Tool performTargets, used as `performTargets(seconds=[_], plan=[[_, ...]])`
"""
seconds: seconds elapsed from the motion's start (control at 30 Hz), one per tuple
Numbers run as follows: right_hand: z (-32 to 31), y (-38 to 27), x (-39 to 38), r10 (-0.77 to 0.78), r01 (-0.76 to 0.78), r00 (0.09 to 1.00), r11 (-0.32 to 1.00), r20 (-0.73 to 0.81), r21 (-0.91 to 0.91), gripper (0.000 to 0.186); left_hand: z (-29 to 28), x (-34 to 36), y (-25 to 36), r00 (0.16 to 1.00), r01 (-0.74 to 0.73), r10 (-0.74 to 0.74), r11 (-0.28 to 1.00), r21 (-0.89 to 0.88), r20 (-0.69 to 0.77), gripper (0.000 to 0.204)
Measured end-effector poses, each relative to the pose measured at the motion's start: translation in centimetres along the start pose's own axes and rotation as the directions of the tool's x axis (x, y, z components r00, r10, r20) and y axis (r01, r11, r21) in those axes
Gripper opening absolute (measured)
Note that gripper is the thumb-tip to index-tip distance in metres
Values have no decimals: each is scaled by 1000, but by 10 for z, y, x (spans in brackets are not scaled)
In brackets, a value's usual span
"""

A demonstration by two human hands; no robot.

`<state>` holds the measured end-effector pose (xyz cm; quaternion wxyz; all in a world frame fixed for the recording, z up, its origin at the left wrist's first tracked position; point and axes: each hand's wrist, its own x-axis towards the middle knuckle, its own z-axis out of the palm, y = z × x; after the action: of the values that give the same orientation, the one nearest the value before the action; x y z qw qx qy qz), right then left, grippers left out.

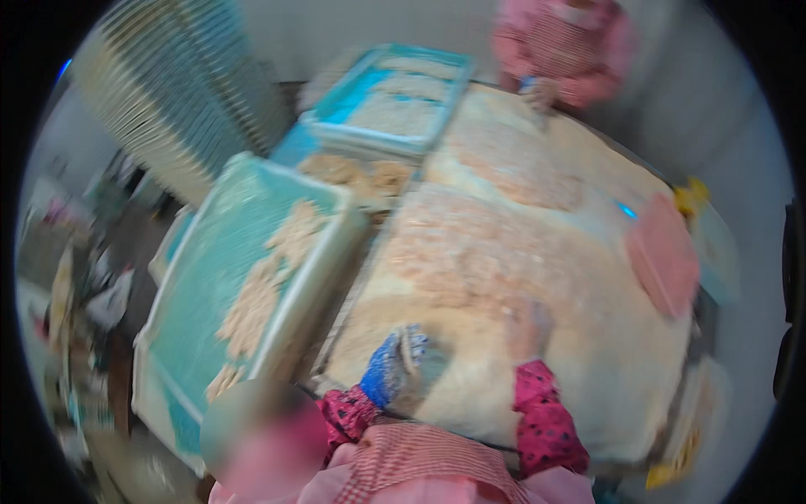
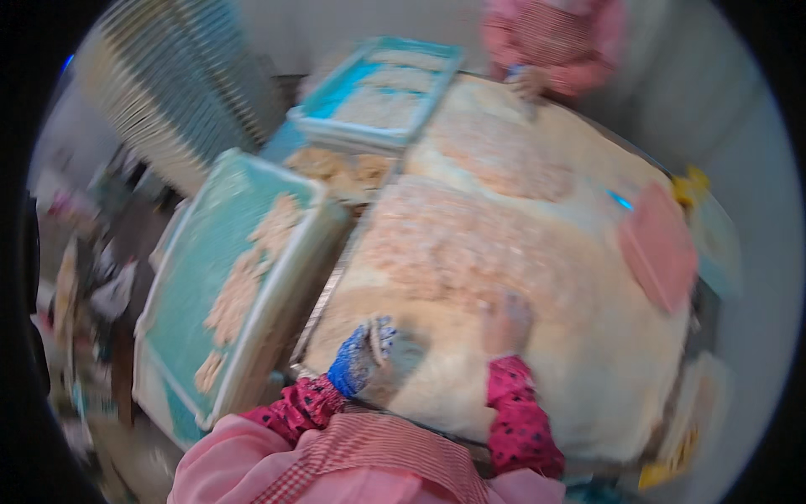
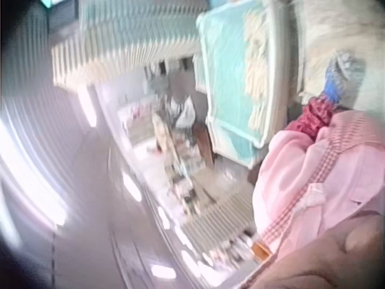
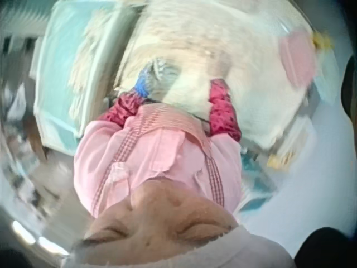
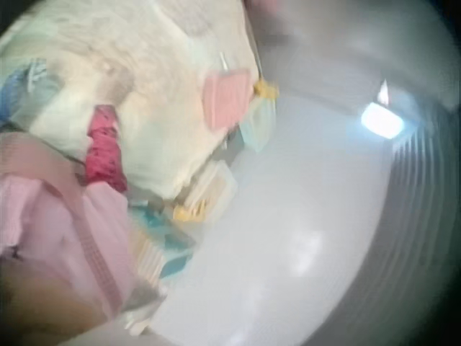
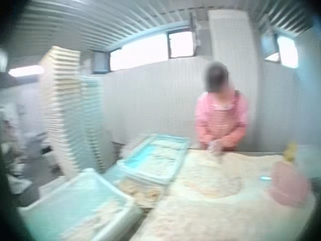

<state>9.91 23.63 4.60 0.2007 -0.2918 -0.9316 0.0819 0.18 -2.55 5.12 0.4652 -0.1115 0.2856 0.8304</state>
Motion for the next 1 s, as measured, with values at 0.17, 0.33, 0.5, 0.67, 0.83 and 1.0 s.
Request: performTargets(seconds=[0.17, 0.33, 0.5, 0.67, 0.83, 1.0], plan=[[4, 21, 2, 0, -2, 999, 999, 44, 50, 37, -3, -64, 134, 818, -576, 575, 816, 58, 32, 43], [5, 18, -1, -79, 76, 995, 995, 55, 64, 36, -131, -205, 253, 504, -262, 841, 365, 893, -196, 65], [10, 33, 8, -90, 84, 993, 993, 76, 77, 29, -210, -231, 244, 774, -144, 465, 791, 595, -430, 60], [22, 73, 17, 305, -378, 924, 655, 229, 654, 11, -90, -180, 219, 623, -75, 617, 659, 749, -481, 47], [-38, -1, -32, -264, 136, 942, 867, 209, 480, 21, -78, -128, 199, 642, -314, 736, -3, 949, 215, 47], [-52, 43, -106, 87, -262, 897, 895, 433, 362, 40, -13, -48, 102, 841, -386, 148, -509, 769, 521, 55]])
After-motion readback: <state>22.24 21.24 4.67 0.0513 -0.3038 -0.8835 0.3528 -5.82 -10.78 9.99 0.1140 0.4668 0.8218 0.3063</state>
